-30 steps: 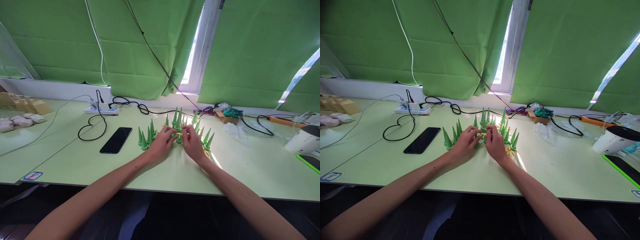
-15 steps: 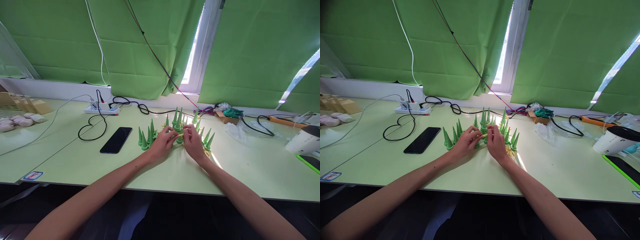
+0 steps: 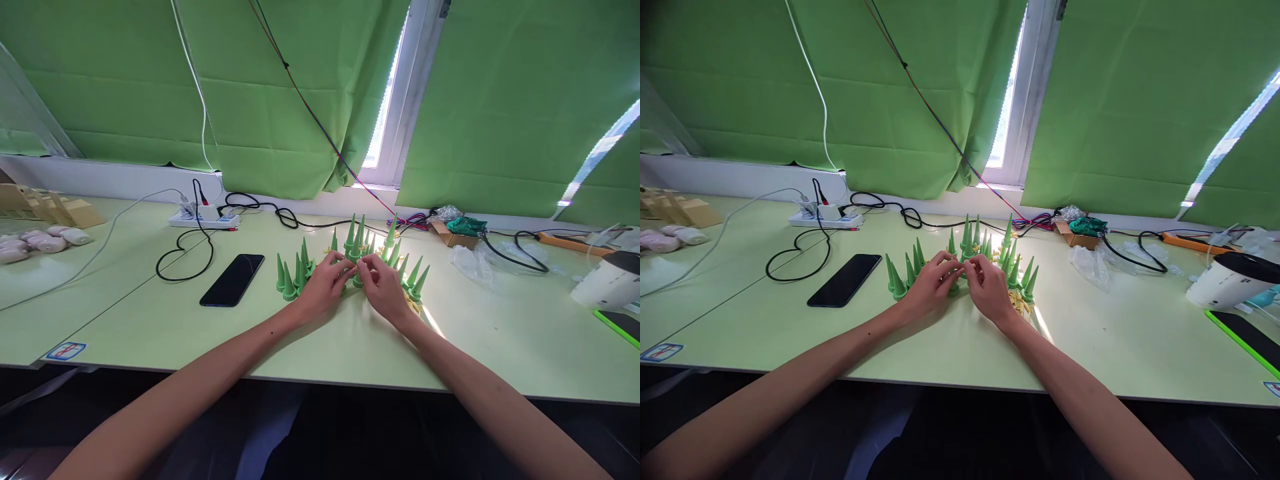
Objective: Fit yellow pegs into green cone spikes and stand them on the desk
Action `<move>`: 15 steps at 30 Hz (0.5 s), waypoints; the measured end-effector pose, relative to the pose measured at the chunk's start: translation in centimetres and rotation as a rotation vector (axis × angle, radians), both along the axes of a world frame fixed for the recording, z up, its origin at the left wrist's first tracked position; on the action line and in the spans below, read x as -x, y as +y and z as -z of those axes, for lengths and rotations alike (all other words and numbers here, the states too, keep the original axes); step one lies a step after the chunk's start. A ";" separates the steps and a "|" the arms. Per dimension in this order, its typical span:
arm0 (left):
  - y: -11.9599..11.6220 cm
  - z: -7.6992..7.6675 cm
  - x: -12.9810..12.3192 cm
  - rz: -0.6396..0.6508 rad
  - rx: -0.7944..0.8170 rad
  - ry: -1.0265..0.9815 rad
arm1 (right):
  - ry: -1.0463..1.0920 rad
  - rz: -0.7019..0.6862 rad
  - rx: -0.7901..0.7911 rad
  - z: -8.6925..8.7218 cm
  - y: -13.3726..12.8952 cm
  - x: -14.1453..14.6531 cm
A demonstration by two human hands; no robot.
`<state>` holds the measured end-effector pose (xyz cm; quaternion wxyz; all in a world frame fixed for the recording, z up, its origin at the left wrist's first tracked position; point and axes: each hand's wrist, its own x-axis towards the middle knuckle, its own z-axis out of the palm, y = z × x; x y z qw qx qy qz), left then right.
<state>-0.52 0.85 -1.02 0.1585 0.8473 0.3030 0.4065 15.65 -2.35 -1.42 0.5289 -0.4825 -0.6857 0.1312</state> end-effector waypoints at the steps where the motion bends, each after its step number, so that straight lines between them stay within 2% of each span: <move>1: 0.0 0.0 0.0 0.000 0.004 0.001 | -0.004 0.001 -0.001 0.1 0.1 0.0; 15: -0.1 0.1 0.0 -0.014 0.010 0.020 | -0.043 0.062 -0.020 0.4 0.3 -0.1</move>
